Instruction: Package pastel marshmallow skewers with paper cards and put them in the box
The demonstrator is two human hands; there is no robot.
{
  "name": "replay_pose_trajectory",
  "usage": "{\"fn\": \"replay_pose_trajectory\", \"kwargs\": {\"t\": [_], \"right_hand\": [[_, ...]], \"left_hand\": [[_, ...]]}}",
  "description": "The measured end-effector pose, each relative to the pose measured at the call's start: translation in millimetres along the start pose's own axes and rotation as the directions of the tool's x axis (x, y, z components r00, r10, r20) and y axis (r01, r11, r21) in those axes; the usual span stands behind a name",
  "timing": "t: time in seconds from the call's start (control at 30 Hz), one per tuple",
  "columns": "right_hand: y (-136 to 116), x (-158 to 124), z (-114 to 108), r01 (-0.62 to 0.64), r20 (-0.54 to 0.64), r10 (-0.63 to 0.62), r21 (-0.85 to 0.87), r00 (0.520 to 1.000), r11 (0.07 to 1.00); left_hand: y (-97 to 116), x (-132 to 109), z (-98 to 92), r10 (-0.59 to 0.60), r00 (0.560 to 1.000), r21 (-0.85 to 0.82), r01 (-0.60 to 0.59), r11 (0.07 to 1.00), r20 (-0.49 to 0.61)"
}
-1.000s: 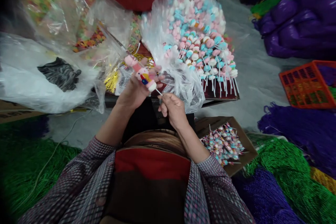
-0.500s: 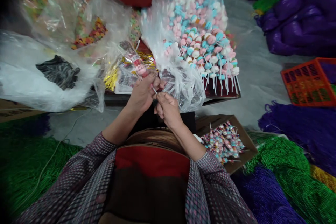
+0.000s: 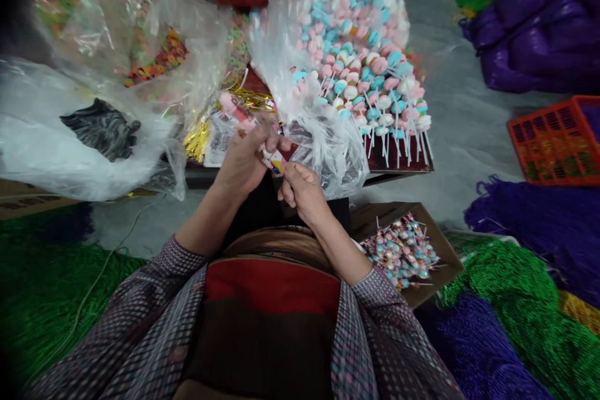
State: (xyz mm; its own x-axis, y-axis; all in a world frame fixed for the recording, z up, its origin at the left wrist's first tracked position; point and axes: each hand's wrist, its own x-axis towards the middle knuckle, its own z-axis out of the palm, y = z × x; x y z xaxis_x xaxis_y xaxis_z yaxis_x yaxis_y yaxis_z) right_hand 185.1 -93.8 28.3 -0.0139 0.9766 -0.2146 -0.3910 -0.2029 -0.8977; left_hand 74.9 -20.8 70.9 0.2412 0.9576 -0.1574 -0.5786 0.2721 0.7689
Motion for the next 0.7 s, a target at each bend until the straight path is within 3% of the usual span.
{"fn": "replay_pose_trajectory", "kwargs": {"t": [0.2,0.37,0.47,0.57,0.7], "right_hand": [[-3.4,0.3,-4.8,0.048,0.025,-0.045,-0.133,0.999,0.990],[-8.9,0.2,-8.3,0.069,0.003,-0.069,-0.100,0.998,0.993],[-7.5,0.9,-10.6,0.081,0.007,-0.080,-0.083,0.997,0.993],[-5.1,0.2,-13.7,0.095,0.001,-0.095,-0.141,0.995,0.986],[-3.5,-0.1,-14.4,0.122,-0.033,-0.132,-0.213,0.991,0.969]], "left_hand": [[-5.8,-1.5,-4.5,0.034,0.999,0.052,-0.034,0.998,0.010],[-15.4,1.1,-18.4,0.037,0.980,0.197,-0.077,0.977,0.197],[-27.2,1.6,-25.8,0.072,0.971,0.294,-0.140,0.945,0.228],[-30.4,3.2,-30.6,0.160,0.953,0.449,-0.264,0.854,0.256],[-27.9,2.8,-33.6,0.300,0.888,0.675,-0.460,0.577,0.348]]}}
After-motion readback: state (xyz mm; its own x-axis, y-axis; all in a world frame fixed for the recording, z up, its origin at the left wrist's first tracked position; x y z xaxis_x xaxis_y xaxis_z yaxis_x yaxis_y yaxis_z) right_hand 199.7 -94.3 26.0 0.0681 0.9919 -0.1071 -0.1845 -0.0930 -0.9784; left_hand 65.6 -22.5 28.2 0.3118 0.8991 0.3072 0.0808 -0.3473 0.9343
